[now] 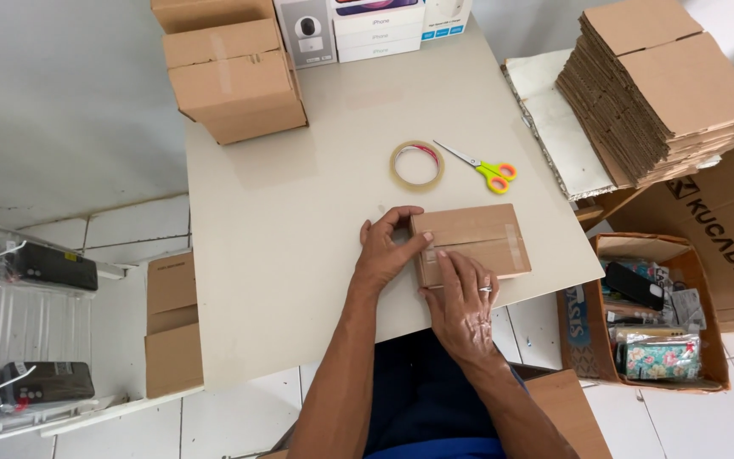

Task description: The person assembles a small cardboard box, folds the flaps, and seals it with clear packing tape using scissors to cut the tape. The sealed box is then placed on a stack of other boxes on the table.

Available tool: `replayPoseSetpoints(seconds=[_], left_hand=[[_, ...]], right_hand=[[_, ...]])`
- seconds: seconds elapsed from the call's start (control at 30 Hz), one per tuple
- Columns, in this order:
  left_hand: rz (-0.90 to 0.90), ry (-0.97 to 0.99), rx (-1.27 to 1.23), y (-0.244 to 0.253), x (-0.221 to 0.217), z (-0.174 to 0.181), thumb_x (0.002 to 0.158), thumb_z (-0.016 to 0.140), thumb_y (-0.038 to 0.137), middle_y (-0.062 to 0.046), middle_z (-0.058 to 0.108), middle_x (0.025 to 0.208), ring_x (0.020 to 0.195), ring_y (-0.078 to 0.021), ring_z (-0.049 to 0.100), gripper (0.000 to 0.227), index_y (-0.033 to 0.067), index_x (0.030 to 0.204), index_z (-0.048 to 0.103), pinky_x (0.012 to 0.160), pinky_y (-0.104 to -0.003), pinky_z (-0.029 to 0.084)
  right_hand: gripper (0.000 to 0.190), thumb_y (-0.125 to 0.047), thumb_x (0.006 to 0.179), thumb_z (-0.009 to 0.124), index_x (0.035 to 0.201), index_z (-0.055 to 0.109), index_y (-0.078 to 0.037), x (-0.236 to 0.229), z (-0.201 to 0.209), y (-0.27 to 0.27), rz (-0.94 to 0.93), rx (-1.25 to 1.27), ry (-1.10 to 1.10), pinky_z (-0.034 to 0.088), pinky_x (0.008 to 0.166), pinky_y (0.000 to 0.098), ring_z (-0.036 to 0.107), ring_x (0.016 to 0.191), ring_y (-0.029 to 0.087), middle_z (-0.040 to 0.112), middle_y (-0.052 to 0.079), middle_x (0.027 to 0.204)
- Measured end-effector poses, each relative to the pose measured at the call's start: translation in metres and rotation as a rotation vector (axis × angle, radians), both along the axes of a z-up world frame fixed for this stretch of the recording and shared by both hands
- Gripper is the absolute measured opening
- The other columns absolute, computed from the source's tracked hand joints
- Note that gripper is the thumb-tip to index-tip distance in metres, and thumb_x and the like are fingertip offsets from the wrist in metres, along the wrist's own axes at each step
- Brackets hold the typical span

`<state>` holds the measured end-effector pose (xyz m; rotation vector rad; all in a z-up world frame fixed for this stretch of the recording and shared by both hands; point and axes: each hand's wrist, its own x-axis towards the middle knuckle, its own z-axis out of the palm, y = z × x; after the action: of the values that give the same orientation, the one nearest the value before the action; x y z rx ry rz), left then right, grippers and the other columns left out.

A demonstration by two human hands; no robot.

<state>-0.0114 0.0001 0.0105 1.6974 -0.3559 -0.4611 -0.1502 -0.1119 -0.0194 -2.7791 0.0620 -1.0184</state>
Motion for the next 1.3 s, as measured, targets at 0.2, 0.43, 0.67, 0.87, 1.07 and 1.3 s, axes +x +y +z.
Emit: replayPoseSetpoints(seconds=[0.2, 0.43, 0.67, 0.87, 1.07, 1.3], left_hand=[[-0.005, 0.03, -0.002, -0.002, 0.0, -0.005, 0.079, 0.081, 0.036, -0.006, 0.073, 0.125, 0.133, -0.0261, 0.059, 0.053, 0.022, 0.127, 0.068, 0.124, -0.057, -0.003], [0.004, 0.025, -0.018, -0.003, 0.001, -0.005, 0.081, 0.08, 0.034, -0.005, 0.072, 0.126, 0.134, -0.0254, 0.058, 0.049, 0.0236, 0.126, 0.067, 0.124, -0.054, -0.003], [0.003, 0.078, -0.075, 0.006, -0.002, -0.002, 0.083, 0.081, 0.029, -0.004, 0.073, 0.123, 0.134, -0.0225, 0.058, 0.046, 0.0234, 0.126, 0.067, 0.125, -0.05, -0.008], [-0.022, 0.077, -0.11, 0.011, -0.007, 0.007, 0.086, 0.08, 0.026, -0.012, 0.071, 0.13, 0.14, -0.0292, 0.053, 0.047, 0.0182, 0.13, 0.066, 0.123, -0.051, -0.015], [-0.053, 0.128, -0.301, 0.029, -0.019, 0.017, 0.1, 0.06, 0.049, -0.01, 0.073, 0.127, 0.136, -0.0237, 0.056, 0.041, 0.0199, 0.128, 0.07, 0.124, -0.046, -0.016], [0.022, 0.286, -0.401, 0.063, -0.028, 0.06, 0.1, 0.032, 0.07, -0.019, 0.055, 0.147, 0.147, -0.0342, 0.039, 0.078, 0.0109, 0.142, 0.06, 0.126, -0.05, 0.017]], right_hand=[[0.062, -0.026, 0.086, 0.079, 0.141, 0.06, -0.004, -0.001, 0.001, 0.0, 0.051, -0.017, -0.066, 0.033, 0.107, 0.0505, 0.053, 0.127, 0.036, 0.059, 0.016, 0.137], [0.06, -0.03, 0.084, 0.082, 0.136, 0.064, -0.006, -0.003, -0.005, 0.0, 0.093, 0.034, -0.077, 0.026, 0.116, 0.0548, 0.053, 0.131, 0.036, 0.058, 0.017, 0.142], [0.071, -0.035, 0.098, 0.068, 0.151, 0.039, 0.003, -0.018, 0.007, -0.036, -0.087, 0.308, -0.289, 0.029, 0.116, 0.063, 0.03, 0.146, 0.054, 0.023, 0.032, 0.16], [0.066, -0.054, 0.106, 0.036, 0.159, 0.038, -0.015, -0.02, 0.06, -0.042, -0.468, 1.027, 0.33, 0.037, 0.115, 0.0617, 0.044, 0.141, 0.047, 0.048, 0.024, 0.154], [0.066, -0.006, 0.092, 0.067, 0.15, 0.04, 0.009, -0.019, 0.037, -0.06, 0.006, 1.675, -0.023, 0.055, 0.093, 0.044, 0.062, 0.117, 0.034, 0.057, 0.024, 0.132], [0.078, 0.015, 0.076, 0.064, 0.15, 0.042, 0.011, -0.02, 0.021, -0.064, 0.343, 1.607, -0.069, 0.051, 0.106, 0.0464, 0.059, 0.124, 0.032, 0.056, 0.022, 0.133]])
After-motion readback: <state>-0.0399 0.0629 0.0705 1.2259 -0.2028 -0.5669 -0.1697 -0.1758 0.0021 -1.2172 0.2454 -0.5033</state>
